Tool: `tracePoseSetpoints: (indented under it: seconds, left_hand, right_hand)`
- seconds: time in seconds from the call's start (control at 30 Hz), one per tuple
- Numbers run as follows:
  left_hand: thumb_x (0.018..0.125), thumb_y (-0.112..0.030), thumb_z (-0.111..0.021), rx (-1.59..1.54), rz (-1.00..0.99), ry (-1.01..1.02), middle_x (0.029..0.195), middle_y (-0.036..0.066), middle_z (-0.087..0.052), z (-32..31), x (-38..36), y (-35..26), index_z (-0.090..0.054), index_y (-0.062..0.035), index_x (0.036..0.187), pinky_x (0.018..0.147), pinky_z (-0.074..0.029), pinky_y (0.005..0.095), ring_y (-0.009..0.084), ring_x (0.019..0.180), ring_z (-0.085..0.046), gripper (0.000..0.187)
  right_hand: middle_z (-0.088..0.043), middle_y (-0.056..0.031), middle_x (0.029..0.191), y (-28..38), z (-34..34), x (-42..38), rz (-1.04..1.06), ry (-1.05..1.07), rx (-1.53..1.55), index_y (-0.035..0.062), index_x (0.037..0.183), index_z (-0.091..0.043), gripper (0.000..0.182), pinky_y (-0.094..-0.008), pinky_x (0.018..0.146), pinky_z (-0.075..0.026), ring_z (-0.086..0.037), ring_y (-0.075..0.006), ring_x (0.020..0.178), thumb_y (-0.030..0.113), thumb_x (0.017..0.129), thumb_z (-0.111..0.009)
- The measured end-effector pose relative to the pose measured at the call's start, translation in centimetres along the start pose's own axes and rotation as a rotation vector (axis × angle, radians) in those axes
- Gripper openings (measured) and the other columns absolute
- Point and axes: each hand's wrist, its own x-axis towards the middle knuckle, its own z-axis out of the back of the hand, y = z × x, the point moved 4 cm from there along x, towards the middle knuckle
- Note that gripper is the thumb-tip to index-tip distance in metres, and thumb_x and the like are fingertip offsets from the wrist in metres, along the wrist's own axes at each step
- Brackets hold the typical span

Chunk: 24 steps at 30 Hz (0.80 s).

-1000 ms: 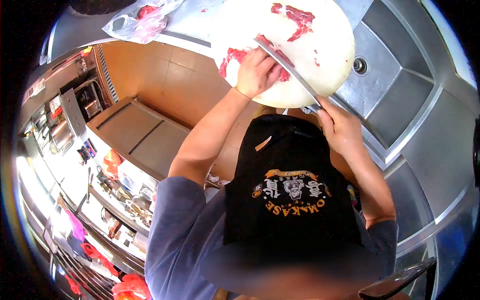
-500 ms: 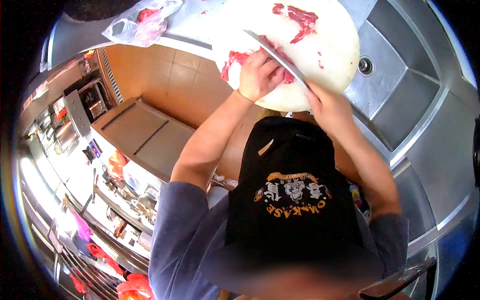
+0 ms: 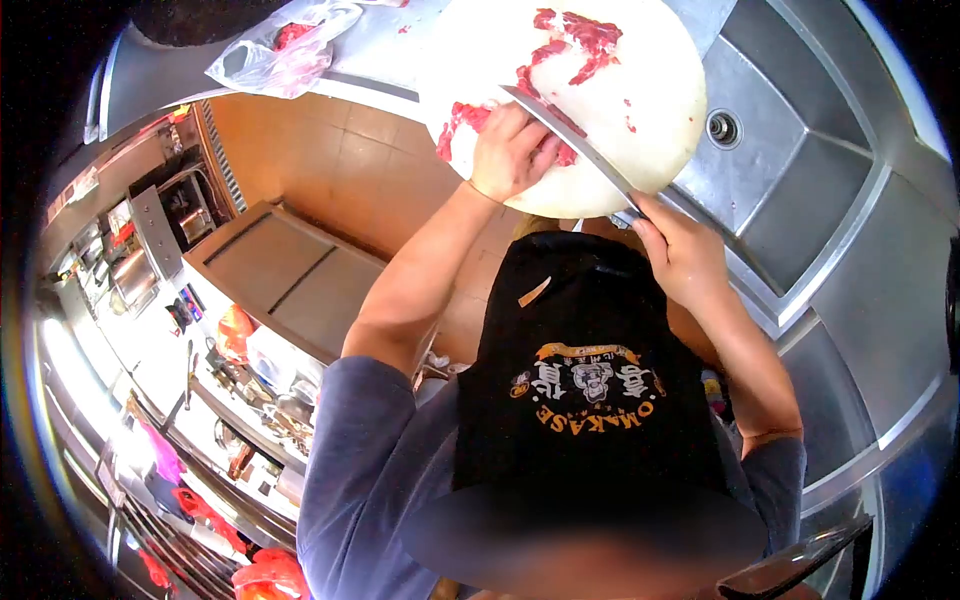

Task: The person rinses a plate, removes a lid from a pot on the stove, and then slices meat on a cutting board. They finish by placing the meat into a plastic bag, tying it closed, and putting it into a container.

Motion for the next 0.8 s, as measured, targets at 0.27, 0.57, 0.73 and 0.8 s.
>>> tracePoseSetpoints:
  seconds: [0.27,0.57,0.73,0.8]
  left_hand:
    - [0.07,-0.009,-0.076,-0.01,0.046,0.053,0.099,0.01,-0.064,-0.6,-0.1,0.5,-0.071,-0.0072,0.094,0.076,-0.051,0.0403,0.0302,0.089,-0.062,0.024]
    - [0.07,-0.009,-0.076,-0.044,0.02,0.049,0.098,0.011,-0.065,0.0,0.3,0.2,-0.071,-0.0056,0.091,0.077,-0.05,0.0402,0.0299,0.087,-0.062,0.022]
    - [0.07,-0.005,-0.075,-0.03,0.072,-0.084,0.101,0.012,-0.062,0.1,-0.5,-1.1,-0.069,-0.0054,0.096,0.08,-0.049,0.0418,0.0324,0.093,-0.06,0.027]
    - [0.07,-0.004,-0.076,-0.067,0.075,-0.119,0.103,0.014,-0.062,0.3,-0.6,-0.8,-0.068,-0.0041,0.097,0.08,-0.049,0.0429,0.0348,0.095,-0.059,0.029]
  right_hand:
    - [-0.069,-0.0176,0.083,0.4,-3.0,4.7,0.035,-0.008,0.03,0.0152,0.123,-0.064,0.032,-0.0473,0.067,-0.052,-0.067,-0.0373,0.076,0.032,0.098,-0.053]
    - [-0.07,-0.0144,0.088,1.4,-5.8,14.6,0.077,0.031,0.084,0.0199,0.123,-0.064,0.034,-0.0474,0.073,-0.052,-0.066,-0.038,0.082,0.038,0.1,-0.047]
    - [-0.071,-0.0154,0.095,0.0,-2.5,12.5,0.068,-0.237,0.092,0.0184,0.122,-0.065,0.035,-0.0453,0.075,-0.053,-0.068,-0.0353,0.087,0.039,0.098,-0.051]
    - [-0.071,-0.0153,0.096,-0.1,-1.4,7.0,0.078,-0.12,0.07,0.0155,0.122,-0.065,0.034,-0.045,0.075,-0.054,-0.068,-0.0357,0.088,0.035,0.098,-0.053]
